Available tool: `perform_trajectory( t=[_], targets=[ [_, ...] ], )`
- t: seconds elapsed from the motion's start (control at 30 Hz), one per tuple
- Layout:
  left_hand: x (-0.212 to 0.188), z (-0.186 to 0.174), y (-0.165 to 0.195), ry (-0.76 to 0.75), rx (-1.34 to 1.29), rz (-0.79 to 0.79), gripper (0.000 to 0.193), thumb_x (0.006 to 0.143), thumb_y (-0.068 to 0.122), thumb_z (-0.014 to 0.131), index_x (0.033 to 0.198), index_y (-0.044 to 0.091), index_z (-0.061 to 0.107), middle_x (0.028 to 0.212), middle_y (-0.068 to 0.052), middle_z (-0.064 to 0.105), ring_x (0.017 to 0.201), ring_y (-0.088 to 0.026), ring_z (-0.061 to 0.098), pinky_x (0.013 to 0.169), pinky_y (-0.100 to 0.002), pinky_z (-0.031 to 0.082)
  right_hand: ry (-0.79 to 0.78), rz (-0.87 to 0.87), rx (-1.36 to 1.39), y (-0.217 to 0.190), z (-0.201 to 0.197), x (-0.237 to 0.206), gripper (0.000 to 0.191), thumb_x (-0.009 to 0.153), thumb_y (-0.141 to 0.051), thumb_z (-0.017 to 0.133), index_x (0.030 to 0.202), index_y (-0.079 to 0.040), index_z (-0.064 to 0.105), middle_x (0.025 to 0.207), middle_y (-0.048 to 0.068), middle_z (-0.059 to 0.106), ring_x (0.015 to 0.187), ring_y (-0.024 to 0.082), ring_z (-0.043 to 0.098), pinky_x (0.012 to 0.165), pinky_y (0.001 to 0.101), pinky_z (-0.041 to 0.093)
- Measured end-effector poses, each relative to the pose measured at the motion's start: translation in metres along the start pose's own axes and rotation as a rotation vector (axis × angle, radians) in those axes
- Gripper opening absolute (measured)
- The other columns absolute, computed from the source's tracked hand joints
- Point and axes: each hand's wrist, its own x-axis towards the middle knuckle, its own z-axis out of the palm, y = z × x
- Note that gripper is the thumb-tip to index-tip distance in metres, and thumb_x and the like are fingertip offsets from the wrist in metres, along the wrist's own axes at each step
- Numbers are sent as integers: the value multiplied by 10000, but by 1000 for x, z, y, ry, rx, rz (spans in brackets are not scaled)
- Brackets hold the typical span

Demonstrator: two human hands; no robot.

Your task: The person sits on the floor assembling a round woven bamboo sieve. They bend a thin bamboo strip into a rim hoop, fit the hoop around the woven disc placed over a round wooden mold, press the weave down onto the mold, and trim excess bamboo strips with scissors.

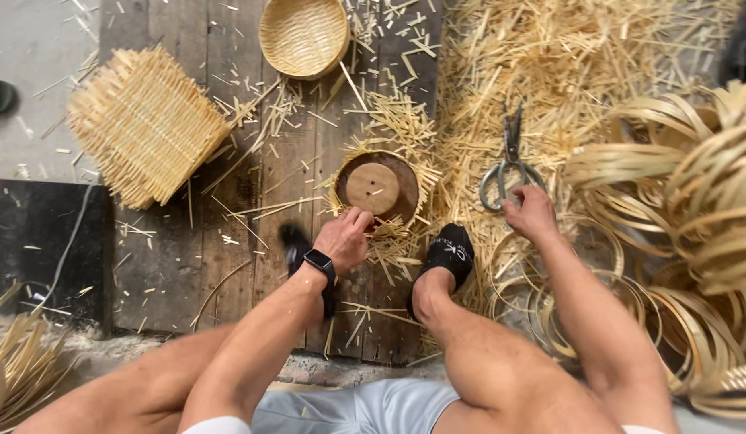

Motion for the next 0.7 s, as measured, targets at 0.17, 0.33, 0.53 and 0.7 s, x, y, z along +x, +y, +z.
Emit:
perform_trajectory(
  t=[0.17, 0.33, 0.53, 0.7],
  targets=[
    [62, -2, 17, 387, -101, -342, 962, 749, 516, 840, 1424, 3, 385, 1379, -273, 427, 1266, -416, 422, 1038, -588, 370, 68, 346, -19, -15, 28, 30, 705, 807, -324, 859, 1333, -59, 471, 1281, 186, 507, 1088, 325, 585, 871, 461, 516],
    [98, 6, 39, 343, -107, -561, 1161, 629, 583, 882, 1520, 102, 315, 1417, -212, 355, 1269, -450, 388, 1017, -599, 398, -136, 539, 85, -9, 26, 52, 708, 782, -160, 876, 1309, 4, 433, 1065, 195, 629, 858, 262, 655, 737, 379, 583],
    [89, 0, 20, 434, -92, -182, 1147, 590, 475, 884, 1559, 197, 336, 1379, -175, 391, 1242, -392, 435, 1029, -525, 466, -524, 367, 1038, 8, 8, 18, 386, 773, -209, 796, 1047, -13, 607, 796, 115, 676, 644, 128, 668, 597, 259, 599],
    [102, 0, 14, 111, 7, -128, 1242, 533, 557, 940, 1548, 224, 306, 1395, -180, 392, 1205, -393, 424, 953, -529, 457, -261, 382, 854, -35, 12, -42, 330, 900, -307, 748, 888, -29, 570, 672, 95, 585, 487, 182, 565, 426, 314, 510]
  ],
)
